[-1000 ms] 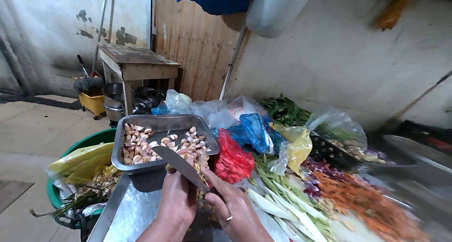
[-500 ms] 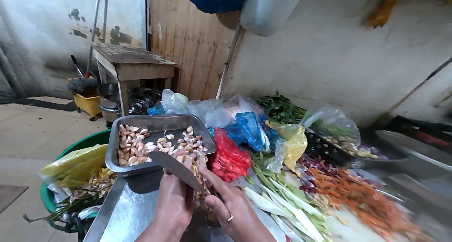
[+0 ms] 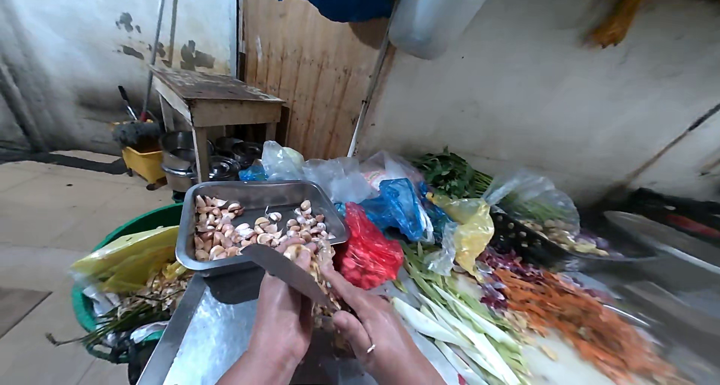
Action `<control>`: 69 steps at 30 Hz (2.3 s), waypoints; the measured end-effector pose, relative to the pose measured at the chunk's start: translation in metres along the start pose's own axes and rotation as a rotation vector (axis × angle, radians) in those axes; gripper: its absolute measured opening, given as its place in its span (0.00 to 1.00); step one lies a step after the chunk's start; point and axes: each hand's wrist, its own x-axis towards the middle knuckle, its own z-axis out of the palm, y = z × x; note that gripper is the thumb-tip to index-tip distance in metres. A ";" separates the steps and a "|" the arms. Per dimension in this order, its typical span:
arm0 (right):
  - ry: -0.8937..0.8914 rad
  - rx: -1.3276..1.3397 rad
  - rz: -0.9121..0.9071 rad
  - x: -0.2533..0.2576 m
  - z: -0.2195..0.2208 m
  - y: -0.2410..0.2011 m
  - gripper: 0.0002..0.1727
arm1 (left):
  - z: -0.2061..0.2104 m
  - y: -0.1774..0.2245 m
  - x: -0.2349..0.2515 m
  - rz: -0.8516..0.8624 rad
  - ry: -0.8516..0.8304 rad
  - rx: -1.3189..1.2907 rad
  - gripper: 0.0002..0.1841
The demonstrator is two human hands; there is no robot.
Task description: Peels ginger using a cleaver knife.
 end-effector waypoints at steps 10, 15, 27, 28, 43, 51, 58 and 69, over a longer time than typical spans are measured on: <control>0.113 -0.221 0.018 0.000 0.007 0.003 0.43 | 0.002 -0.009 -0.005 0.019 0.058 0.036 0.10; 0.084 -0.221 0.102 0.003 0.006 0.001 0.43 | 0.008 -0.008 -0.006 -0.036 0.149 0.045 0.09; 0.106 -0.235 0.149 0.007 0.000 0.002 0.46 | 0.009 -0.012 -0.008 -0.046 0.099 0.095 0.18; 0.110 -0.184 0.145 0.007 -0.001 0.003 0.45 | 0.010 -0.010 -0.008 -0.072 0.108 0.075 0.16; 0.117 0.217 0.227 0.007 -0.012 0.003 0.50 | 0.004 0.002 -0.005 -0.235 -0.208 -0.032 0.38; 0.128 0.145 0.194 0.005 -0.011 0.008 0.47 | -0.002 0.003 -0.003 -0.354 -0.305 0.008 0.25; 0.116 0.149 0.168 0.004 -0.015 0.013 0.49 | -0.004 0.008 -0.001 -0.459 -0.384 0.083 0.32; 0.030 0.035 0.169 0.003 -0.017 0.011 0.43 | -0.003 0.006 0.000 -0.476 -0.274 0.189 0.16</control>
